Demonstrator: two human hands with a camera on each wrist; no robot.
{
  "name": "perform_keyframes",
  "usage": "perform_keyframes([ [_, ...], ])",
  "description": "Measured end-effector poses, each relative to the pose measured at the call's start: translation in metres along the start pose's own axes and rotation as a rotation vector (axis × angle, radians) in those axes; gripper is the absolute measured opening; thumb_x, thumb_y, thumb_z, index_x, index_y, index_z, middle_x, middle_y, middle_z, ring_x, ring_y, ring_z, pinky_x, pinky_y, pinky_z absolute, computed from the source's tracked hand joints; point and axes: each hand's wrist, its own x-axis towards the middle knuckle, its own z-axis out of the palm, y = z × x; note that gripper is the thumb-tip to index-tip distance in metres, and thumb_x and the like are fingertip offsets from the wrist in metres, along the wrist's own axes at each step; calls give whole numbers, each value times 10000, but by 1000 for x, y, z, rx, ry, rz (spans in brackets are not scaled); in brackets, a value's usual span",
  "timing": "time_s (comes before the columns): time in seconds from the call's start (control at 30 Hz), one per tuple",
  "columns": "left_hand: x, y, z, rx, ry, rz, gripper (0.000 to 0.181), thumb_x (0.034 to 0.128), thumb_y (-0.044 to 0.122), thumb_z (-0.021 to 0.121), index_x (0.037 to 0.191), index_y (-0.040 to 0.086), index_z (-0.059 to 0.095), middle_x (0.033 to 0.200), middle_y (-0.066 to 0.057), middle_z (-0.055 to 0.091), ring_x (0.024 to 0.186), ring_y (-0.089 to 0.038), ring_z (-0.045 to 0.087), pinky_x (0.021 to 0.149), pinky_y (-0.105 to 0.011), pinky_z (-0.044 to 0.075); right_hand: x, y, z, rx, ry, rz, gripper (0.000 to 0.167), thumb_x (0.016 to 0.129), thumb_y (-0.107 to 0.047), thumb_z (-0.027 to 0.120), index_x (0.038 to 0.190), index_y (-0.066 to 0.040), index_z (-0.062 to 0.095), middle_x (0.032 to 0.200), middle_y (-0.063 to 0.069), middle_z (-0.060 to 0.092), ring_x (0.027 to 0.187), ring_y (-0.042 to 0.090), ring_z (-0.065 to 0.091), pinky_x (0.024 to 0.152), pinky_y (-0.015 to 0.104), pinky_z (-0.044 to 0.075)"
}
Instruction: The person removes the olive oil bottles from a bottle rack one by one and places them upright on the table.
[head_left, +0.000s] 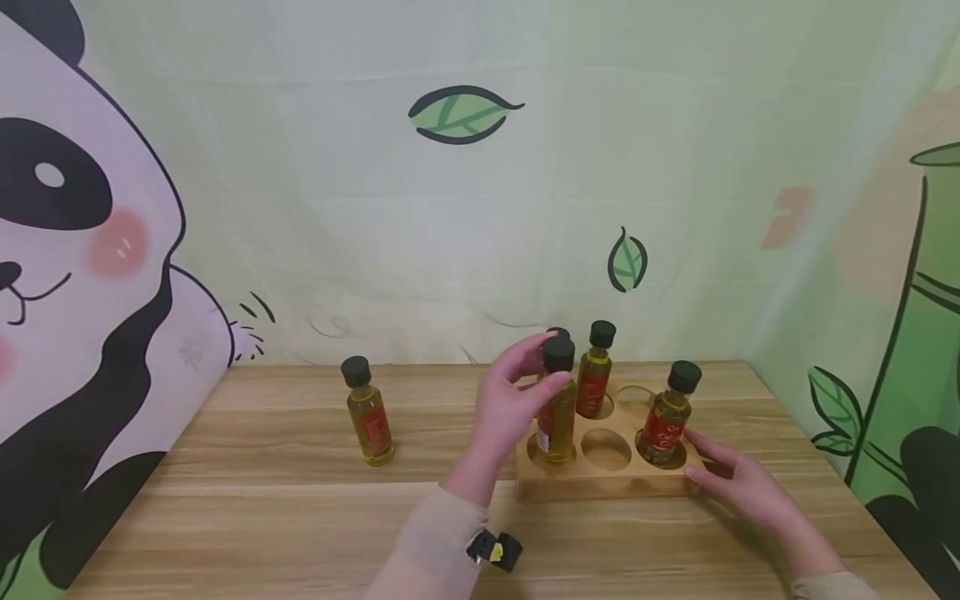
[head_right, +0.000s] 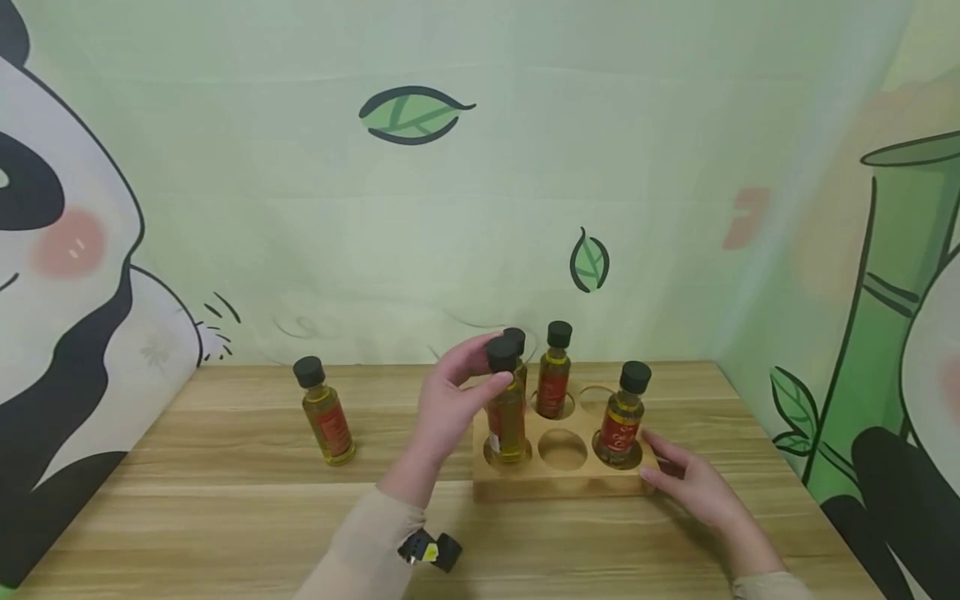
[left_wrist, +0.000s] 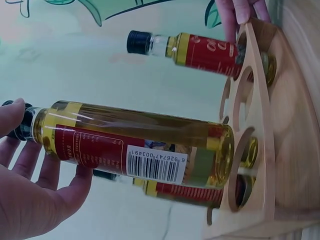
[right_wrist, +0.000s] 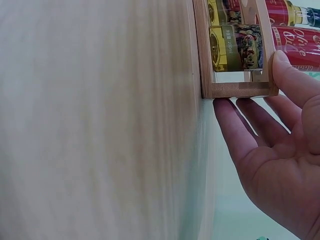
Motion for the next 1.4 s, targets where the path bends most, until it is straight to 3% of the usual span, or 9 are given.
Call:
perform_keyframes([
  [0.3, -9, 0, -27, -7, 20, 63, 464, 851, 67, 779, 1294, 112, 649, 1086, -94, 693, 996, -229, 641, 854, -398, 559, 0, 2, 0, 7, 4, -12, 636, 968, -237, 659, 1480, 27, 388, 1461, 286, 405, 1218, 473, 521, 908, 193, 439],
  [0.47, -13, -2, -43, 12, 61, 70, 456, 846, 48, 779, 1282, 100, 656, 1068, -113, 700, 982, -226, 650, 842, -397, 565, 0, 1, 0, -13, 1, -2, 636, 971, -232, 654, 1482, 28, 381, 1463, 291, 397, 1215, 484, 521, 944, 297, 468],
  [0.77, -18, -8, -68, 58, 99, 3, 453, 847, 66, 784, 1281, 97, 659, 1089, -126, 699, 1006, -244, 642, 858, -433, 556, 1, 3, 0, -5, -2, -7, 620, 971, -187, 653, 1484, 30, 381, 1461, 300, 397, 1218, 487, 517, 894, 185, 437],
  [1.1, -27, -13, -91, 111, 105, -42, 459, 849, 94, 789, 1287, 120, 656, 1058, -100, 697, 993, -238, 636, 879, -456, 545, 0, 1, 1, -17, -5, -2, 625, 972, -209, 652, 1480, 35, 381, 1470, 290, 389, 1218, 490, 515, 945, 303, 474],
  [1.4, -35, -19, -109, 145, 134, -70, 449, 840, 85, 796, 1269, 134, 673, 1057, -102, 702, 990, -221, 639, 883, -437, 543, 0, 1, 1, -24, -6, 8, 635, 972, -221, 651, 1486, 29, 373, 1472, 286, 388, 1226, 483, 512, 949, 307, 472],
])
